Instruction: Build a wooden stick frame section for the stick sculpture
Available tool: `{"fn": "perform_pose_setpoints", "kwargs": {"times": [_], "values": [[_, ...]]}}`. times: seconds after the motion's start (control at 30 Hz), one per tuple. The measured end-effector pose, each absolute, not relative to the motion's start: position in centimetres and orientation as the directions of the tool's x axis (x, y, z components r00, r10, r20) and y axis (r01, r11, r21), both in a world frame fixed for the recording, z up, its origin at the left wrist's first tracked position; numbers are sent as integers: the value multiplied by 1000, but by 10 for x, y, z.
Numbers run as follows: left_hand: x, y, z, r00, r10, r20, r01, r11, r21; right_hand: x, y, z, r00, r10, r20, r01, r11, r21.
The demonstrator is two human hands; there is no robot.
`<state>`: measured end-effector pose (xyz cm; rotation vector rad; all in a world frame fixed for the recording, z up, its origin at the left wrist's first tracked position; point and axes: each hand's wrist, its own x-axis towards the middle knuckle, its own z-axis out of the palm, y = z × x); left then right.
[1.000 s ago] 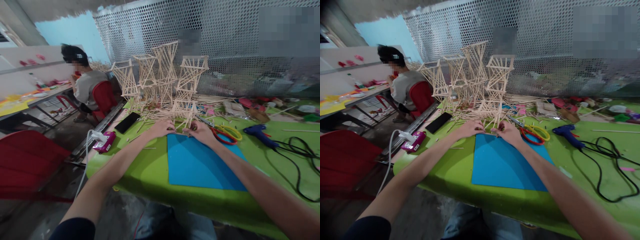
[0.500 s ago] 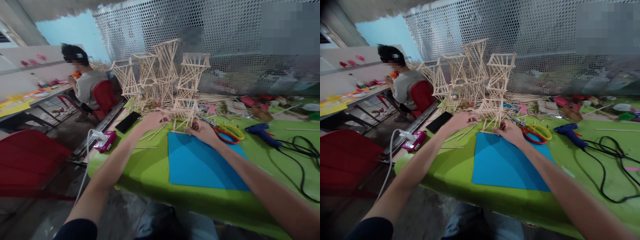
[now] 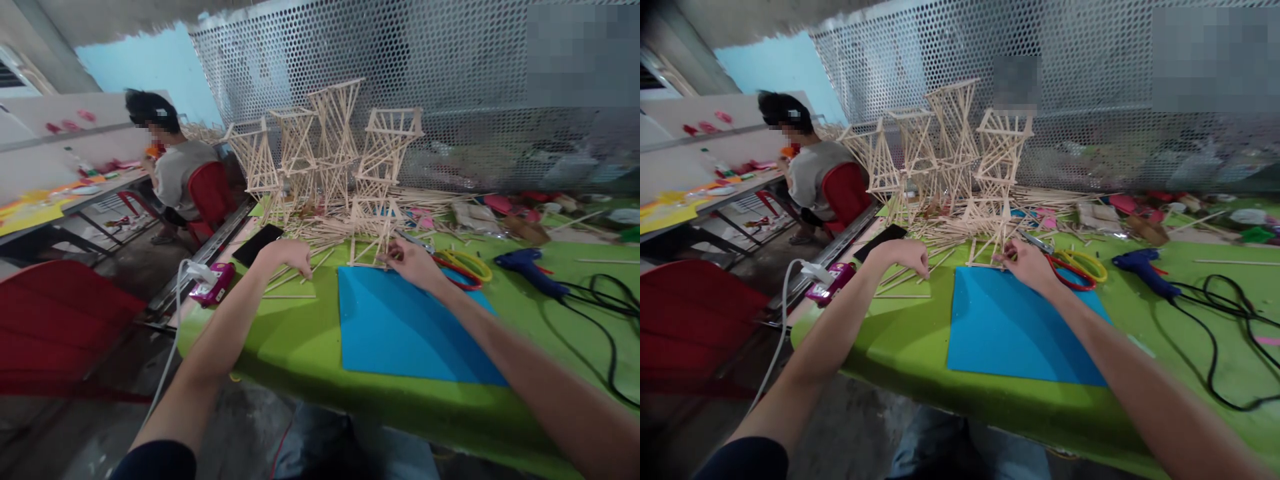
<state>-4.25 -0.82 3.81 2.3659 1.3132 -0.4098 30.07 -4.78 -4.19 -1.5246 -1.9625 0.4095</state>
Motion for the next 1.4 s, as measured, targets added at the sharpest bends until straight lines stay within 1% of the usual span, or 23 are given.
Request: {"fn": "perform_pose_setpoints", "kwargs": {"times": [0.13,0.23,0.33,0.47,0.57,0.7,0.87,0.93,1.03,1.23,1.3,1.33,1.4], "values": [[-44,-11,42,522,726,-448,850,-488,199,302,-46,-45,-148,937,315,723,320,-613],[-53,-11,52,505,724,-470,860,-467,205,305,-44,-46,-112,943,313,658,307,-688],[-60,-10,61,567,702,-431,824,-472,314,306,-44,-46,-80,958,274,575,269,-772],[-54,-15,66,701,642,-313,695,-513,505,304,-49,-41,-55,962,269,571,251,-782],[-39,-23,63,760,627,-171,601,-578,552,298,-53,-37,-25,966,259,556,228,-799],[-20,-30,55,792,609,-38,522,-644,559,288,-60,-31,47,964,263,476,210,-854],[-1,-37,38,773,632,57,489,-651,581,280,-63,-27,148,937,318,388,241,-890],[6,-40,33,764,637,102,472,-660,585,278,-63,-26,161,940,300,350,230,-908],[16,-44,25,756,632,171,435,-680,591,275,-66,-25,135,960,244,326,190,-926],[34,-48,9,667,698,262,462,-663,590,264,-77,-24,112,978,174,347,125,-929],[36,-50,9,674,686,274,464,-682,565,263,-77,-26,111,982,153,336,108,-936],[35,-51,11,702,660,267,465,-709,530,264,-76,-27,112,983,145,331,100,-938],[26,-49,20,783,584,214,471,-781,411,265,-73,-29,123,983,139,321,93,-943]]}}
